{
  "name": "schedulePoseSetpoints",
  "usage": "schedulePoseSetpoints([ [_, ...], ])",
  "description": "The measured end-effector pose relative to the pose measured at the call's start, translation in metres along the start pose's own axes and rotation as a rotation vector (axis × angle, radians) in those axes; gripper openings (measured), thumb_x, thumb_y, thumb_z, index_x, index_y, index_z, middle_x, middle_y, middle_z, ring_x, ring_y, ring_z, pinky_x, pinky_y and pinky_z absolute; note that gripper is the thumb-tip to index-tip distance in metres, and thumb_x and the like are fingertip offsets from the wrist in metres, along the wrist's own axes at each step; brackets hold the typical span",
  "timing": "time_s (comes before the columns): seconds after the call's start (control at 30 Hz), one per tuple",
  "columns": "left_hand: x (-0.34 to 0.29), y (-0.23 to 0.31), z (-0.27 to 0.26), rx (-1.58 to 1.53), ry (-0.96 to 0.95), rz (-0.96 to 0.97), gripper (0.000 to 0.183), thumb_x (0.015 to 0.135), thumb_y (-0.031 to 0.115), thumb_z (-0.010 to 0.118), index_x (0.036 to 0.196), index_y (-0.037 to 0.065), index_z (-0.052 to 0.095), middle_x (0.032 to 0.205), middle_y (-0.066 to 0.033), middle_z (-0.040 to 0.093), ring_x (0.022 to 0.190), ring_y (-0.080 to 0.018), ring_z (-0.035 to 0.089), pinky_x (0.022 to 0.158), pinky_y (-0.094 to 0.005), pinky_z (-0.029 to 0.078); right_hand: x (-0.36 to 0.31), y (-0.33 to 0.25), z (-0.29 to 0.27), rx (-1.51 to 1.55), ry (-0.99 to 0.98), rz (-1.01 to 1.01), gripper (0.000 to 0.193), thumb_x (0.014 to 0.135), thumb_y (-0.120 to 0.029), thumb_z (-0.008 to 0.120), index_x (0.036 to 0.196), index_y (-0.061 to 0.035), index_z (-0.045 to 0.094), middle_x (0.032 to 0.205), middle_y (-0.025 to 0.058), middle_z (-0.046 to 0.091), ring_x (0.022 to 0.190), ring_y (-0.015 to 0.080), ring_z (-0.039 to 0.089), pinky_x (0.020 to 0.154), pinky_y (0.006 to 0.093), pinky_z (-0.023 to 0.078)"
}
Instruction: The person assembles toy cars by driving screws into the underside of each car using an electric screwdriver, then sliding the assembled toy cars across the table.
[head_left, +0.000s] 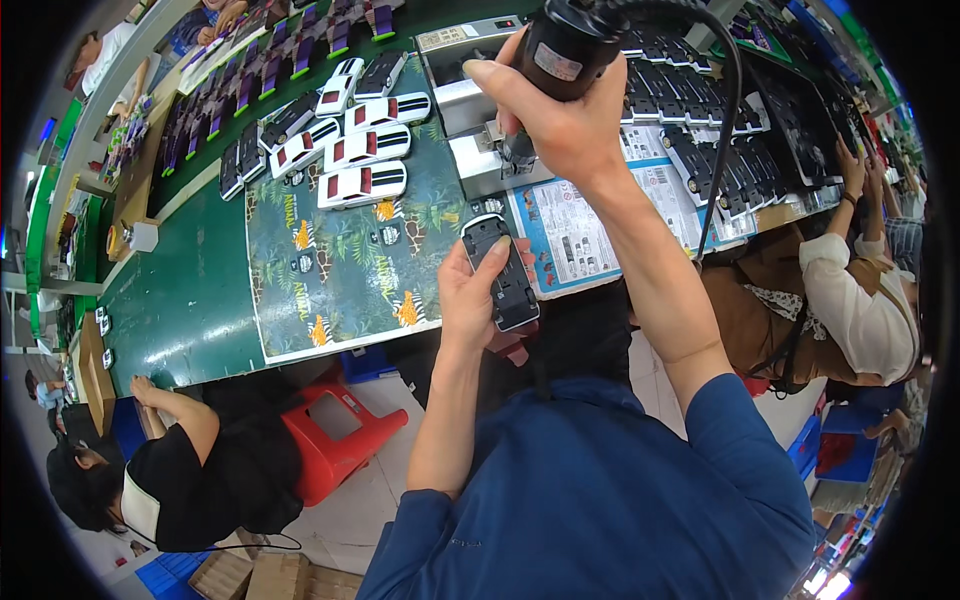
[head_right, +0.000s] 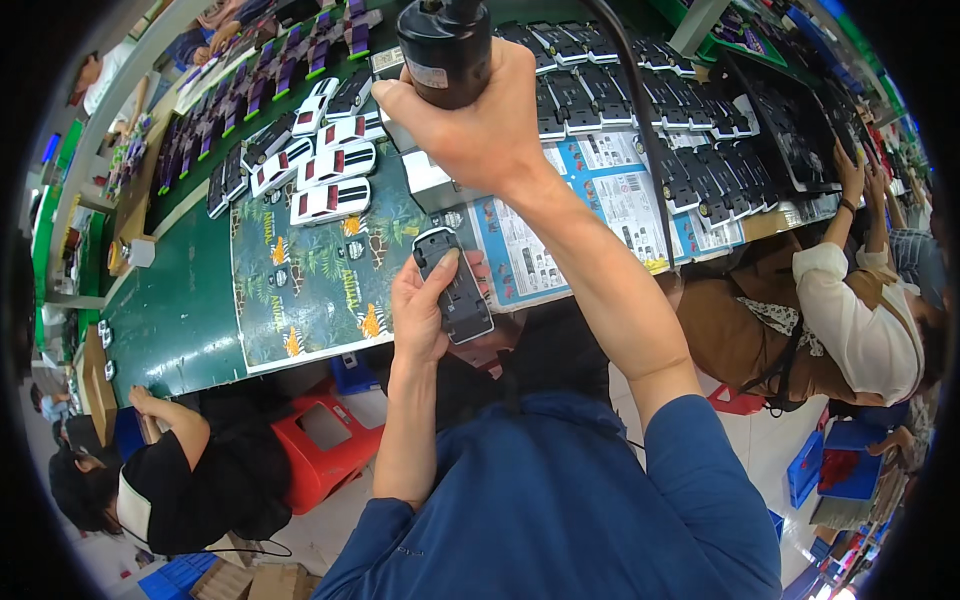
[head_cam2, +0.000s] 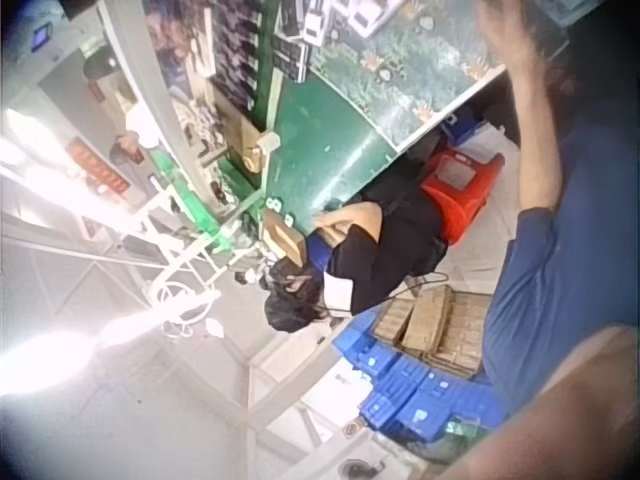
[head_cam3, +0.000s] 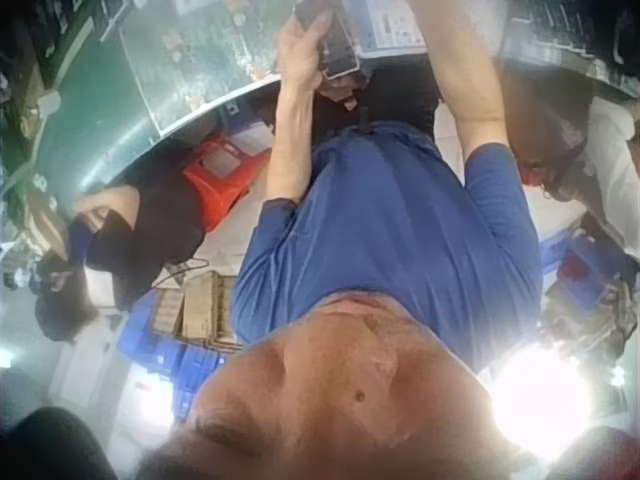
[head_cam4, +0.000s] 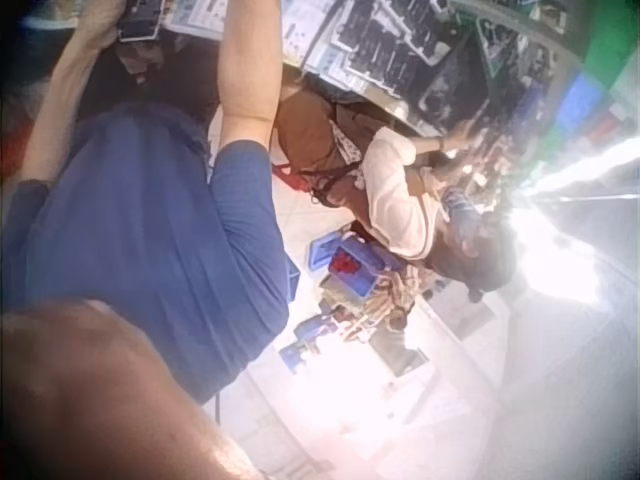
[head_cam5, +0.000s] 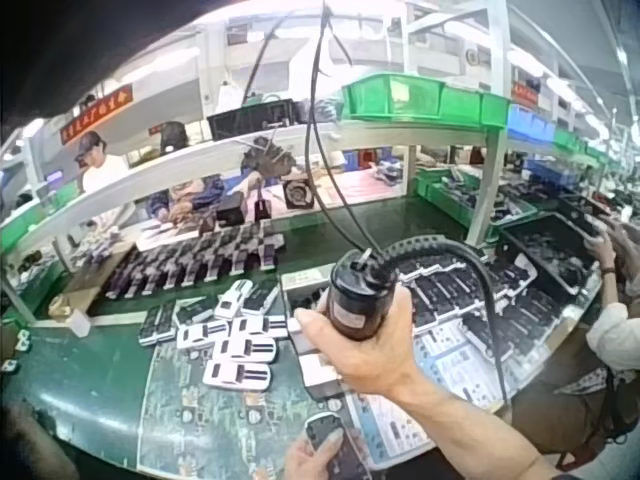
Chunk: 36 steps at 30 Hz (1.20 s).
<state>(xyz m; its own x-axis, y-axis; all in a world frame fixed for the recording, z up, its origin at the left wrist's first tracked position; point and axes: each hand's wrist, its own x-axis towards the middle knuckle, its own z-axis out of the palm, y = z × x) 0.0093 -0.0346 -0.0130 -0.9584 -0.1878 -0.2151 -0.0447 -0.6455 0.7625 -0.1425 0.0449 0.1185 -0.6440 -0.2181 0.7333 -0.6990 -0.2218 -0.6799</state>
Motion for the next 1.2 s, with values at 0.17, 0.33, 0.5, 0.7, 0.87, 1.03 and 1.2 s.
schedulePoseSetpoints([
  [0.17,-0.001,-0.002,0.0,0.028,0.001,0.016,0.021,0.095,0.013,0.064,0.109,-0.001,0.057,0.098,-0.0177,0.071,0.081,-0.0209,0.072,0.071,-0.0341,0.062,0.002,-0.006,-0.001,0.035,0.005,0.14,0.016,0.078,-0.011,0.078,0.073,-0.0029,0.065,0.061,-0.0006,0.062,0.053,0.0057,0.056,0.051,0.023,0.045],
  [0.33,-0.001,-0.004,-0.002,0.004,-0.01,0.01,0.022,0.094,0.013,0.066,0.11,-0.001,0.058,0.1,-0.0181,0.071,0.082,-0.0209,0.072,0.072,-0.0339,0.062,-0.016,-0.039,-0.014,0.154,0.005,0.278,0.013,0.082,-0.008,0.072,0.084,0.0002,0.062,0.057,0.0057,0.058,0.046,0.0122,0.056,0.049,0.0251,0.046],
  [0.5,0.0,-0.003,0.0,0.006,-0.005,0.005,0.026,0.094,0.012,0.067,0.114,-0.001,0.057,0.101,-0.0157,0.07,0.08,-0.017,0.07,0.068,-0.0308,0.061,-0.036,-0.054,-0.013,0.407,0.071,0.235,0.015,0.081,-0.006,0.076,0.082,-0.001,0.062,0.059,0.003,0.06,0.047,0.0078,0.056,0.045,0.0205,0.043],
  [0.7,-0.002,-0.001,0.0,0.0,-0.029,0.014,0.027,0.095,0.012,0.065,0.117,-0.001,0.056,0.102,-0.0145,0.07,0.081,-0.0156,0.07,0.068,-0.0301,0.06,-0.049,-0.049,-0.003,0.272,-0.029,0.266,0.01,0.086,-0.002,0.064,0.086,0.0028,0.055,0.063,0.0093,0.055,0.047,0.0136,0.053,0.049,0.0285,0.049],
  [0.87,-0.004,0.002,0.005,0.032,-0.011,0.029,0.026,0.093,0.009,0.067,0.115,0.0,0.058,0.101,-0.0137,0.07,0.08,-0.0141,0.069,0.068,-0.029,0.059,-0.055,-0.034,0.003,0.23,-0.039,0.219,0.012,0.084,0.001,0.066,0.084,0.0004,0.055,0.066,0.0086,0.057,0.049,0.0107,0.054,0.048,0.025,0.047],
  [1.03,-0.005,0.006,0.009,0.091,0.007,0.036,0.025,0.088,0.002,0.07,0.11,0.0,0.059,0.098,-0.0116,0.07,0.08,-0.0146,0.068,0.07,-0.0286,0.058,-0.057,-0.029,0.009,0.237,-0.159,0.114,0.016,0.082,0.003,0.068,0.08,-0.0016,0.053,0.063,0.008,0.056,0.049,0.0093,0.053,0.048,0.0232,0.045],
  [1.2,-0.005,0.01,0.006,0.038,0.008,-0.045,0.026,0.085,-0.002,0.071,0.108,0.0,0.059,0.096,-0.0106,0.069,0.08,-0.0151,0.068,0.071,-0.0282,0.057,-0.052,-0.026,0.004,0.247,-0.231,0.198,0.02,0.08,-0.001,0.071,0.078,-0.0038,0.052,0.063,0.0072,0.056,0.049,0.0091,0.051,0.048,0.0229,0.044],
])
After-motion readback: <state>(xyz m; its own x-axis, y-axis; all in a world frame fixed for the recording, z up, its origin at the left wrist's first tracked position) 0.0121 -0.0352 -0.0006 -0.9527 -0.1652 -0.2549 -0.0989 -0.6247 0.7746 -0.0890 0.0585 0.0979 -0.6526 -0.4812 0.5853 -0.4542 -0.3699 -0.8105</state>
